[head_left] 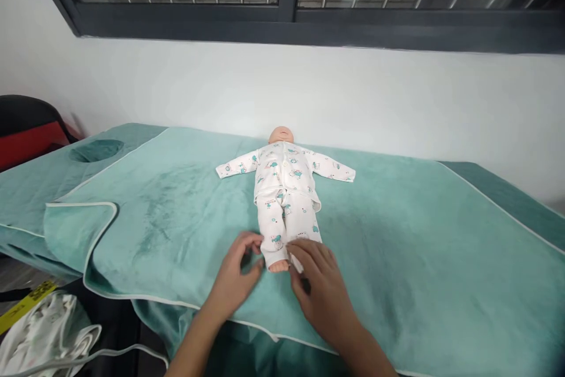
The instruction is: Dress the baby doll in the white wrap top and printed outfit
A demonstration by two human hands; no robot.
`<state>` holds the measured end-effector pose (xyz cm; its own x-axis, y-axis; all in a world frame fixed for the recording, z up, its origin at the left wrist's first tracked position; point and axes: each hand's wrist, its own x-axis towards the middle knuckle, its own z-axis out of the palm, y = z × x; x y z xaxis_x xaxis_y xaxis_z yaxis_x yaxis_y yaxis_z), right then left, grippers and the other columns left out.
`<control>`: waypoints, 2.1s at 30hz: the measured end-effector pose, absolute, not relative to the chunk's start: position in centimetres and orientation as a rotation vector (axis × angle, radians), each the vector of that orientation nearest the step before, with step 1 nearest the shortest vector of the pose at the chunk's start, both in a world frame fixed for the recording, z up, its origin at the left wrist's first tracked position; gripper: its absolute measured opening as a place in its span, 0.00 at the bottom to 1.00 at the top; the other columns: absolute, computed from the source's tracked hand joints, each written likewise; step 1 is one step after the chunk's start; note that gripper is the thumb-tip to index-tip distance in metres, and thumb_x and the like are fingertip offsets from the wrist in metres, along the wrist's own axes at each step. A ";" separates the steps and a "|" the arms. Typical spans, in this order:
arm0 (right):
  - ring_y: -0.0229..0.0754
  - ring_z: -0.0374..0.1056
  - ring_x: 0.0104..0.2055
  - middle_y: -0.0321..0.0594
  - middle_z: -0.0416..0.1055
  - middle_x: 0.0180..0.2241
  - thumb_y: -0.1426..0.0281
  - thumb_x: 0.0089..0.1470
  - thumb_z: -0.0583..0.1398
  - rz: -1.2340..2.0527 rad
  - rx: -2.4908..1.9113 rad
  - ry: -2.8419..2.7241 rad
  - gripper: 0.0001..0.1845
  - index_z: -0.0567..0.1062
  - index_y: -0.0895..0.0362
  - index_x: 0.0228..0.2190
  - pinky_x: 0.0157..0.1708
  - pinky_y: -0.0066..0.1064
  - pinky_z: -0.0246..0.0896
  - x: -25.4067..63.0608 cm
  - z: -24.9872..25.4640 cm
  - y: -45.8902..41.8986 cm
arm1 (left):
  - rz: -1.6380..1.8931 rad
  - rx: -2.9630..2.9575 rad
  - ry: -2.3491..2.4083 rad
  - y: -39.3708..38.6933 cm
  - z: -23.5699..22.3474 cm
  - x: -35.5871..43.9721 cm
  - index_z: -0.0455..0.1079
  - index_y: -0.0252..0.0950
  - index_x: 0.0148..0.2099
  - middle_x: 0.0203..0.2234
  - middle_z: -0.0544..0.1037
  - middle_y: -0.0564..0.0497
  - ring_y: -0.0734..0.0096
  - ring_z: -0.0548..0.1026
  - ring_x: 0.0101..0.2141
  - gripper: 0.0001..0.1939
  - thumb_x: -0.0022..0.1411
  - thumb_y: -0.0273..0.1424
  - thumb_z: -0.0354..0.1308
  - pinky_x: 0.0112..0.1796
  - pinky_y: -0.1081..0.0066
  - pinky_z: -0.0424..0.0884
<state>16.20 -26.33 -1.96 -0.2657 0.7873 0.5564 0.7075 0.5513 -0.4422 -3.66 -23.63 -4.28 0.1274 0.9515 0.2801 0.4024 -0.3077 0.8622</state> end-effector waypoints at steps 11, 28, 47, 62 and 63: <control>0.45 0.65 0.38 0.37 0.72 0.29 0.77 0.55 0.56 0.011 -1.349 -2.031 0.08 0.71 0.54 0.28 0.45 0.41 0.54 13.1 -0.5 -25.8 | 1.383 1.815 1.593 -26.9 -5.7 -0.1 0.69 0.41 0.51 0.42 0.70 0.46 0.64 0.73 0.43 0.14 0.63 0.29 0.53 0.46 0.62 0.72; 0.48 0.64 0.51 0.46 0.69 0.48 0.76 0.58 0.57 -0.030 -1.320 -1.770 0.20 0.67 0.54 0.53 0.49 0.43 0.63 14.6 -3.1 -29.6 | 1.432 1.982 1.573 -29.5 -5.3 -2.6 0.70 0.43 0.46 0.34 0.72 0.51 0.69 0.72 0.36 0.12 0.65 0.24 0.51 0.36 0.71 0.71; 0.40 0.68 0.41 0.40 0.71 0.38 0.69 0.61 0.55 0.459 -1.206 -1.841 0.05 0.72 0.54 0.37 0.41 0.31 0.65 20.5 -1.1 -29.6 | 1.551 2.000 1.585 -28.7 -3.0 -2.3 0.70 0.40 0.42 0.38 0.72 0.49 0.69 0.72 0.41 0.07 0.65 0.28 0.51 0.42 0.70 0.71; 0.53 0.61 0.57 0.55 0.67 0.52 0.65 0.51 0.58 0.195 -1.841 -1.468 0.22 0.70 0.61 0.46 0.57 0.43 0.56 27.9 -2.5 -8.6 | 1.016 1.759 2.382 -6.6 -3.1 -8.1 0.59 0.32 0.62 0.56 0.65 0.32 0.42 0.62 0.57 0.32 0.59 0.41 0.57 0.53 0.47 0.61; 0.56 0.59 0.58 0.58 0.65 0.52 0.65 0.51 0.58 0.159 -1.888 -1.428 0.23 0.70 0.63 0.47 0.57 0.45 0.54 28.9 -2.7 -7.5 | 1.010 1.735 2.391 -5.8 -3.2 -8.7 0.60 0.31 0.62 0.53 0.68 0.32 0.41 0.64 0.55 0.32 0.59 0.42 0.56 0.52 0.47 0.62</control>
